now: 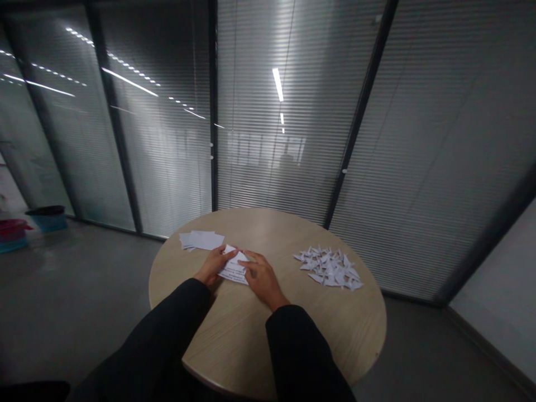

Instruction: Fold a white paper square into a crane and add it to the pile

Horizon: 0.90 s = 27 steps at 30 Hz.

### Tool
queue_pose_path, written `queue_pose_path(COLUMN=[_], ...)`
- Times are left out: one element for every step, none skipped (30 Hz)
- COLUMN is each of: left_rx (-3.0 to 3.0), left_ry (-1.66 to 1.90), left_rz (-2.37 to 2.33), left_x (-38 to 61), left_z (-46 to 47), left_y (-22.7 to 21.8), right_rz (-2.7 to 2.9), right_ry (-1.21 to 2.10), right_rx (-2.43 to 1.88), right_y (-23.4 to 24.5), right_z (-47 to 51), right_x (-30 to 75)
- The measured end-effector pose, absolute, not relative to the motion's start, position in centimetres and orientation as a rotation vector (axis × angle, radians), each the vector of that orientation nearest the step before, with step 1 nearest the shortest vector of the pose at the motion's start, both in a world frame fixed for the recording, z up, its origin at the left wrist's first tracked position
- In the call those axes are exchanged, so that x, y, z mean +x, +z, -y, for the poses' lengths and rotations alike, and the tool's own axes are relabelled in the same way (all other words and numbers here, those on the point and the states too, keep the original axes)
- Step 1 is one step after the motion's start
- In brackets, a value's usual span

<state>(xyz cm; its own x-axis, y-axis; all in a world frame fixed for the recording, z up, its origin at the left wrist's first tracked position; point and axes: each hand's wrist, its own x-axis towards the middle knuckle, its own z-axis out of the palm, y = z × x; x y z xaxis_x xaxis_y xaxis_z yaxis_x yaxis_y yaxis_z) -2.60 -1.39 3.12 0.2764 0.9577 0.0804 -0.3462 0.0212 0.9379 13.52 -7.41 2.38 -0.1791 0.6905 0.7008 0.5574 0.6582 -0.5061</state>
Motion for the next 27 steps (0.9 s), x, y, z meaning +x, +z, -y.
queue_pose_path(left_rx=[1.118, 1.144, 1.168, 1.191, 1.213, 1.234, 1.253, 1.268, 1.278, 1.283, 1.284, 1.282, 1.279, 1.278, 1.277, 1.276, 1.276, 1.275, 1.272, 1.267, 1.261, 1.254, 1.249, 1.248, 1.25, 1.253, 1.256], left_ry=[1.184, 1.196, 1.201, 1.201, 1.198, 1.195, 1.191, 1.183, 1.173, 1.165, 1.16, 1.157, 1.156, 1.156, 1.154, 1.148, 1.142, 1.139, 1.137, 1.136, 1.136, 1.139, 1.142, 1.145, 1.147, 1.148, 1.147], left_rz=[-0.729, -0.725, -0.717, -0.71, -0.707, -0.705, -0.705, -0.704, -0.703, -0.7, -0.701, -0.706, -0.715, -0.726, -0.735, -0.741, -0.746, -0.749, -0.752, -0.753, -0.752, -0.751, -0.753, -0.758, -0.763, -0.767, -0.769], left_x=[-2.6, -2.5, -2.4, -2.3, -2.2, -2.1, -2.0, -1.9, -1.8, -1.8, -1.7, -1.7, -1.6, -1.6, -1.6, -1.7, -1.7, -1.7, -1.7, -1.8, -1.8, -1.8, -1.8, -1.8, -1.8, -1.8, -1.8], left_z=[1.5, 1.6, 1.7, 1.8, 1.9, 2.0, 2.1, 2.1, 2.2, 2.2, 2.2, 2.2, 2.3, 2.3, 2.3, 2.4, 2.4, 2.4, 2.4, 2.5, 2.5, 2.5, 2.5, 2.5, 2.6, 2.6, 2.6], left_y=[3.2, 3.3, 3.4, 3.5, 3.6, 3.7, 3.7, 3.7, 3.7, 3.6, 3.6, 3.6, 3.7, 3.7, 3.7, 3.8, 3.8, 3.8, 3.8, 3.8, 3.8, 3.8, 3.8, 3.8, 3.8, 3.8, 3.9], right_rz=[1.772, 1.672, 1.569, 1.476, 1.424, 1.423, 1.444, 1.473, 1.483, 1.485, 1.479, 1.468, 1.458, 1.449, 1.44, 1.43, 1.414, 1.396, 1.38, 1.367, 1.355, 1.346, 1.338, 1.333, 1.329, 1.329, 1.334], right_ry=[0.25, 0.353, 0.467, 0.58, 0.691, 0.783, 0.836, 0.852, 0.859, 0.858, 0.857, 0.863, 0.872, 0.883, 0.895, 0.907, 0.916, 0.923, 0.93, 0.936, 0.939, 0.941, 0.943, 0.946, 0.947, 0.946, 0.942], right_rx=[-1.007, -1.032, -1.06, -1.091, -1.119, -1.132, -1.139, -1.156, -1.177, -1.193, -1.206, -1.213, -1.217, -1.222, -1.225, -1.228, -1.23, -1.231, -1.231, -1.232, -1.234, -1.237, -1.24, -1.242, -1.243, -1.243, -1.244], right_y=[2.4, 2.5, 2.4, 2.4, 2.3, 2.1, 2.0, 1.8, 1.7, 1.6, 1.5, 1.5, 1.5, 1.5, 1.6, 1.6, 1.6, 1.7, 1.7, 1.6, 1.6, 1.6, 1.5, 1.5, 1.4, 1.4, 1.4], right_z=[7.3, 7.2, 7.1, 6.9, 6.7, 6.6, 6.4, 6.3, 6.2, 6.2, 6.2, 6.2, 6.2, 6.2, 6.2, 6.3, 6.3, 6.3, 6.3, 6.3, 6.3, 6.3, 6.3, 6.3, 6.2, 6.2, 6.2], right_x=[13.5, 13.5, 13.5, 13.5, 13.5, 13.6, 13.6, 13.6, 13.6, 13.6, 13.7, 13.7, 13.7, 13.8, 13.8, 13.8, 13.8, 13.7, 13.7, 13.7, 13.7, 13.7, 13.6, 13.6, 13.6, 13.6, 13.6])
